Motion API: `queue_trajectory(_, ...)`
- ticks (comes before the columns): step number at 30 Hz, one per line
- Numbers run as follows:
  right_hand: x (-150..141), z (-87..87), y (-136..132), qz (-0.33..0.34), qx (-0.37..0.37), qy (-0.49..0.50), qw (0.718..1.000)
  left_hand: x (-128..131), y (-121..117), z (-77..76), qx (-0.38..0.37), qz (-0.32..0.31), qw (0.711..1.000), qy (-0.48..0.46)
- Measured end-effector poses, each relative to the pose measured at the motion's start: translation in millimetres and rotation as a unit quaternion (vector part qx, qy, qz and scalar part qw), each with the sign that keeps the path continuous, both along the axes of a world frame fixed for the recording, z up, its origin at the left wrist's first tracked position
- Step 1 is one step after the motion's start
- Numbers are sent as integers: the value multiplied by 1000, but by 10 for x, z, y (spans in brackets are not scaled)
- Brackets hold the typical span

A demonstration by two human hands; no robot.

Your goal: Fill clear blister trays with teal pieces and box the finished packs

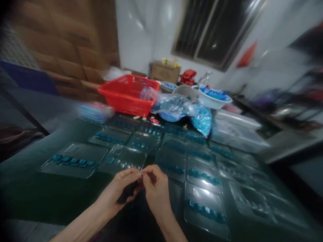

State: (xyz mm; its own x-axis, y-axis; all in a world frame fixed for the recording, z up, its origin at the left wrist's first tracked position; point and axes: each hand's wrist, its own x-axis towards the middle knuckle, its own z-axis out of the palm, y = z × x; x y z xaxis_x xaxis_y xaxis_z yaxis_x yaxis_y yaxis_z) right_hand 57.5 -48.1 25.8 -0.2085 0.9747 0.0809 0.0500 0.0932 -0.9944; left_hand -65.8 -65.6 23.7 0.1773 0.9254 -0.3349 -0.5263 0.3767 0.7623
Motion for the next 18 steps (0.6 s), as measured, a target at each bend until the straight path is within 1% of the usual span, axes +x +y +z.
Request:
queue_trajectory(3, 9, -21, 71, -58, 42, -38, 997, 41, 139, 12, -5, 24, 997, -66)
queue_trajectory(5, 85, -26, 96, -96, 83, -75, 989, -1, 229, 33, -5, 35, 992, -122)
queue_trajectory(6, 146, -25, 87, -107, 98, -97, 985, -40, 262, 45, -6, 34, 988, -151)
queue_trajectory(8, 305, -22, 17, -106, 108, -136, 979, -137, 301, 65, -6, 35, 981, -192)
queue_trajectory(10, 488, -25, -114, -93, 100, -165, 977, -230, 311, 75, -4, 42, 978, -206)
queue_trajectory(12, 669, -46, -271, -98, 81, -184, 975, -293, 310, 67, -12, 51, 977, -207)
queue_trajectory(15, 904, -119, -478, -143, 48, -195, 969, -328, 317, 22, -35, 45, 975, -215)
queue_trajectory(18, 1071, -196, -603, -202, 30, -184, 961, -324, 331, -15, -48, 23, 972, -231)
